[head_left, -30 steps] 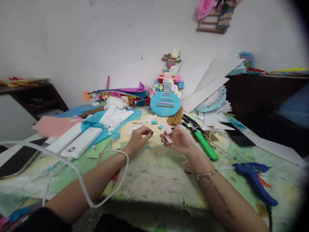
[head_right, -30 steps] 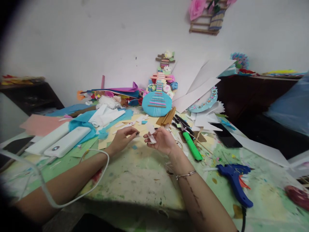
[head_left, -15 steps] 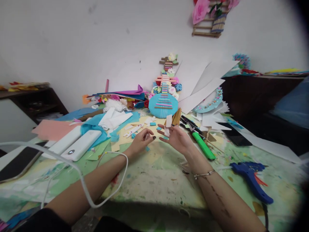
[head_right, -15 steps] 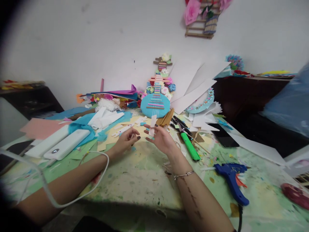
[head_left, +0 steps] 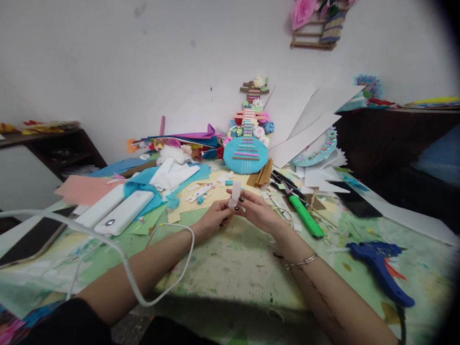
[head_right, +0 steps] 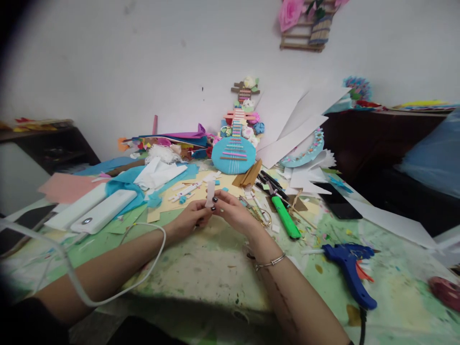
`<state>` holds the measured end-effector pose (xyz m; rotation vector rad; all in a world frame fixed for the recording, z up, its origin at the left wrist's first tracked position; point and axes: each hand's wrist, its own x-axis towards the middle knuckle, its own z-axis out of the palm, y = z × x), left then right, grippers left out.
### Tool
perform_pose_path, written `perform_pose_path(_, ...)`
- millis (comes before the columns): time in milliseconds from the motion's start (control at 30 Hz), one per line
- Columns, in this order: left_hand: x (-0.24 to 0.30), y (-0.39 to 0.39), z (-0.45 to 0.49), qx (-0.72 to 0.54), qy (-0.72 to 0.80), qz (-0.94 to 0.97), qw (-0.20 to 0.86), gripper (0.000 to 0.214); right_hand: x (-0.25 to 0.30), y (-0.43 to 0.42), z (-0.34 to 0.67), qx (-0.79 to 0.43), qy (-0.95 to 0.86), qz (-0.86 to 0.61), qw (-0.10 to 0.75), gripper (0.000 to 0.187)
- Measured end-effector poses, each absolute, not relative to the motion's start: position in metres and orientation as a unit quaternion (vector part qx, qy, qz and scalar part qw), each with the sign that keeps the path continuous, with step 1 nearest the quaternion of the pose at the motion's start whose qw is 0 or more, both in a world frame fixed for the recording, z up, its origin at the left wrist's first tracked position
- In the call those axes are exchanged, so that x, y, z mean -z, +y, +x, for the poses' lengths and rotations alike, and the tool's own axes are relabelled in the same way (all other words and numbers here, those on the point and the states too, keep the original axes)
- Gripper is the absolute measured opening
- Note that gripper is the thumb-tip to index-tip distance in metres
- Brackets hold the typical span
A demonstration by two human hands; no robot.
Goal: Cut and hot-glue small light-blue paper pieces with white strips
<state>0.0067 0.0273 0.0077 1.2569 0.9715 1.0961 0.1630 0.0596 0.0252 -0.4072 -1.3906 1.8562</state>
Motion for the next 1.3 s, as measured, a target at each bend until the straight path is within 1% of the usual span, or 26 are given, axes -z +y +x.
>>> perform_pose_path(67, -0.007, 0.029, 0.005, -0.472, 0.420, 0.521, 0.574, 0.023, -0.028, 0.061, 0.166, -0.727, -0.513, -0.173, 0.421, 0.023)
perform_pose_path(133, -0.007, 0.030, 0.004, -0.473, 0.426, 0.518, 0.572, 0.023, -0.030, 0.064, 0.169, -0.715, -0.485, -0.201, 0.462, 0.024)
perform_pose_path(233, -0.006, 0.031, 0.001, -0.470, 0.418, 0.518, 0.579, 0.025, -0.029, 0.069, 0.171, -0.620, -0.529, -0.294, 0.499, 0.026)
perform_pose_path(333, -0.005, 0.032, 0.001, -0.478, 0.401, 0.513, 0.590, 0.028, -0.023, 0.072, 0.167, -0.518, -0.606, -0.361, 0.484, 0.027)
perform_pose_path(400, -0.004, 0.032, 0.001, -0.482, 0.397, 0.514, 0.588, 0.029, -0.019, 0.072, 0.162, -0.492, -0.629, -0.372, 0.474, 0.026)
perform_pose_path(533, -0.003, 0.031, 0.002, -0.466, 0.396, 0.530, 0.588, 0.039, -0.011, 0.072, 0.156, -0.433, -0.667, -0.388, 0.465, 0.024)
perform_pose_path(667, -0.004, 0.031, 0.002, -0.455, 0.406, 0.545, 0.576, 0.039, -0.010, 0.075, 0.158, -0.383, -0.706, -0.390, 0.450, 0.024)
perform_pose_path(767, -0.006, 0.031, 0.002, -0.451, 0.424, 0.563, 0.548, 0.039, -0.012, 0.076, 0.161, -0.400, -0.717, -0.374, 0.430, 0.028)
perform_pose_path(967, -0.007, 0.033, -0.002, -0.432, 0.445, 0.614, 0.488, 0.045, -0.018, 0.073, 0.163, -0.475, -0.712, -0.345, 0.386, 0.035)
perform_pose_path(1167, -0.008, 0.033, -0.007, -0.390, 0.450, 0.674, 0.438, 0.046, -0.019, 0.072, 0.167, -0.509, -0.720, -0.321, 0.346, 0.032)
perform_pose_path(1300, -0.010, 0.035, -0.010, -0.378, 0.454, 0.691, 0.416, 0.043, -0.022, 0.070, 0.168, -0.536, -0.704, -0.297, 0.358, 0.028)
